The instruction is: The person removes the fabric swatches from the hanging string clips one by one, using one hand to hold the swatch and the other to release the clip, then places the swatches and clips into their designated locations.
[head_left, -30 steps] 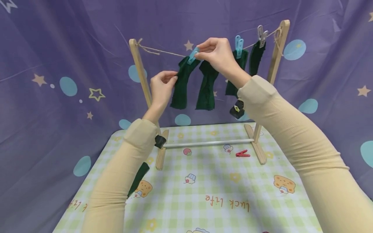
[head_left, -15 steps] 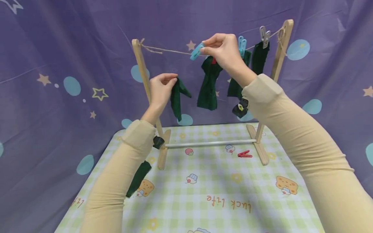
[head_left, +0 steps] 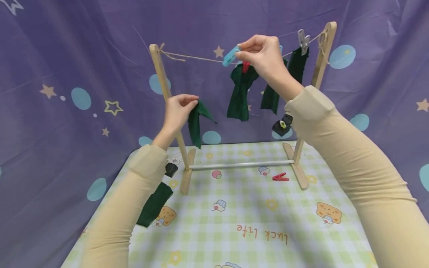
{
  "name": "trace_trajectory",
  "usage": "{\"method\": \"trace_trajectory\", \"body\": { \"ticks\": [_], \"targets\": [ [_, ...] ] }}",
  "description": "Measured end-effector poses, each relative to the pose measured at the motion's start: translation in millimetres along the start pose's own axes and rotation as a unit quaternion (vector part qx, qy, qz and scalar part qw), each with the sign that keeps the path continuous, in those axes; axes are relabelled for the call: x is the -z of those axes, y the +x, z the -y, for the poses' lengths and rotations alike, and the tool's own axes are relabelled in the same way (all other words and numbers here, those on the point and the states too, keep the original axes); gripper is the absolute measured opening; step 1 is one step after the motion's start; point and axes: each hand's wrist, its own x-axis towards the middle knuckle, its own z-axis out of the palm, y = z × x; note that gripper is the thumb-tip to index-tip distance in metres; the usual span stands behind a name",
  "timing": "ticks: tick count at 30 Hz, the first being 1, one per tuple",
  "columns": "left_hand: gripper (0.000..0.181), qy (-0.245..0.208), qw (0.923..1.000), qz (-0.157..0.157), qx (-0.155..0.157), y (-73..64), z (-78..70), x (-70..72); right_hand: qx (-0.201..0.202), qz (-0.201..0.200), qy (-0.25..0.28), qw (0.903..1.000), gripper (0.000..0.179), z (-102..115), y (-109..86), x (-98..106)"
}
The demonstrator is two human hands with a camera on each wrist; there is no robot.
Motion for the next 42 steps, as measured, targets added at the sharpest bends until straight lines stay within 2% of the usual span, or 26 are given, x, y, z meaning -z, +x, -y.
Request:
{"method": "trace_trajectory", "body": {
  "ticks": [7,17,30,42],
  "targets": [
    [0.020,0.038,0.9984,0.038,0.018,-10.0,5.4,7.9,0.004,0.033,-0.039,0.9987,0.018,-3.3,-13.5,7.9],
    [0.022,0.060,0.9947,0.083,0.007,-23.9,14.8,14.6,-0.012,0.063,-0.054,0.9965,0.025,-14.0,-32.3,13.4],
    [0.021,0.073,0.9926,0.095,0.018,-43.1,29.4,22.7,-0.021,0.097,-0.093,0.9907,0.032,-29.0,-58.5,24.2],
    [0.021,0.096,0.9880,0.117,0.032,-66.2,41.8,30.2,-0.046,0.126,-0.095,0.9864,0.033,-48.7,-85.3,35.6]
  ]
}}
